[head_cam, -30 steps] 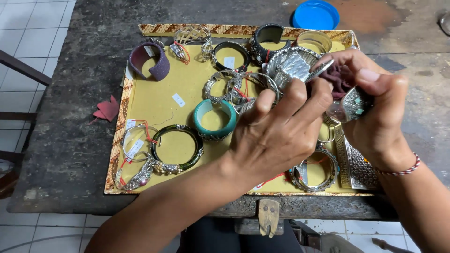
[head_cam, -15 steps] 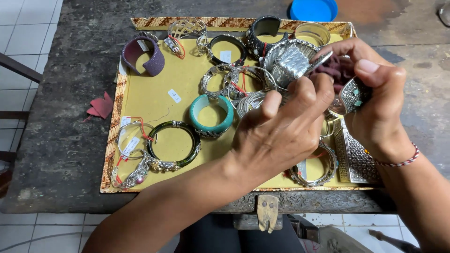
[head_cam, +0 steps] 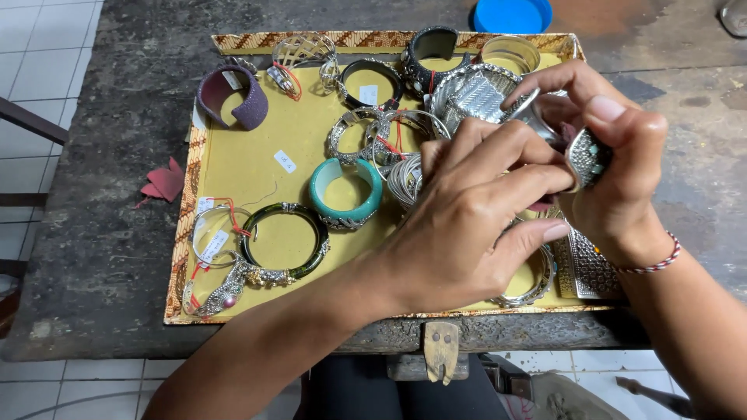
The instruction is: Cleaning a silver-colored studded bangle with a small cloth to remove tarnish or dirt.
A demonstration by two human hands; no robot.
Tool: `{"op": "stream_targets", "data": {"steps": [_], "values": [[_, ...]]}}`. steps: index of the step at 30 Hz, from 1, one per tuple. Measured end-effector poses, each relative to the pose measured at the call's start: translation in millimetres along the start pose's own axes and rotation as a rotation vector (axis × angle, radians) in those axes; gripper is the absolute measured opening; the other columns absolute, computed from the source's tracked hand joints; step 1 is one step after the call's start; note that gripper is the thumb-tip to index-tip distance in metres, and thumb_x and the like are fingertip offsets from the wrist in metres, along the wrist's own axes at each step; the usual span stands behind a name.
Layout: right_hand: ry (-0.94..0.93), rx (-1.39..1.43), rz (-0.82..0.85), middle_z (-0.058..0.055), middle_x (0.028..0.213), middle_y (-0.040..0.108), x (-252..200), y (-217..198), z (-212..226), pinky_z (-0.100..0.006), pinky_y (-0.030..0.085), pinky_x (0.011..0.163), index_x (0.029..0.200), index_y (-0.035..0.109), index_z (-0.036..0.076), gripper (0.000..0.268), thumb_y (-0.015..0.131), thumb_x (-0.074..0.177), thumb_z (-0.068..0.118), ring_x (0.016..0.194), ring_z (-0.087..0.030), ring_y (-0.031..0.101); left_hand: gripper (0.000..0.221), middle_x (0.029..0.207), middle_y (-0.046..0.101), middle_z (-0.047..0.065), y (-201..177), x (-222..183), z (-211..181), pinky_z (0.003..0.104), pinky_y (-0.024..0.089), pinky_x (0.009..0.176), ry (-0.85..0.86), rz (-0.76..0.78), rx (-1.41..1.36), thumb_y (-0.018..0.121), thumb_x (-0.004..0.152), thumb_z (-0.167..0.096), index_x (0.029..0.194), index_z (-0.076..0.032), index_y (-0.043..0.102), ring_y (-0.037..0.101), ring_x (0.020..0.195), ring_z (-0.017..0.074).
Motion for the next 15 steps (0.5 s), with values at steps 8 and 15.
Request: {"op": "stream_targets", "data": {"steps": [8,15], "values": [[0.03,-0.004,-0.062,-0.007,0.104,0.067,6,-9,3,-0.025,0.044,0.077,0.106,0.062,0.003,0.057,0.038,0.082,0.049,0.093,-0.015,0.061,0.023,0.116,0.059,-0.006,1,-6,-16,0.037,0.017,0.103,0.356,-0.23,1.156,0.058,0.106,-0.017,0.096,-0.03,0.075,0.054,0.116,0.0132],[0.253,0.481,0.127,-0.001,0.093,0.072,-1,-4,-23,-0.021,0.049,0.073,0.121,0.069,0.011,0.04,0.06,0.1,0.044,0.078,-0.01,0.066,0.017,0.091,0.063,0.007,-18,3,-1,0.041,0.03,0.082,0.186,-0.328,0.571,0.068,0.092,0.007,0.08,-0.006,0.066,0.057,0.094,0.0291]]}}
Point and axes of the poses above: each hand's wrist, its own x-axis towards the middle knuckle, its own y-axis out of the palm, z = x × y, the point moved 7 cm from there along x, towards the middle knuckle
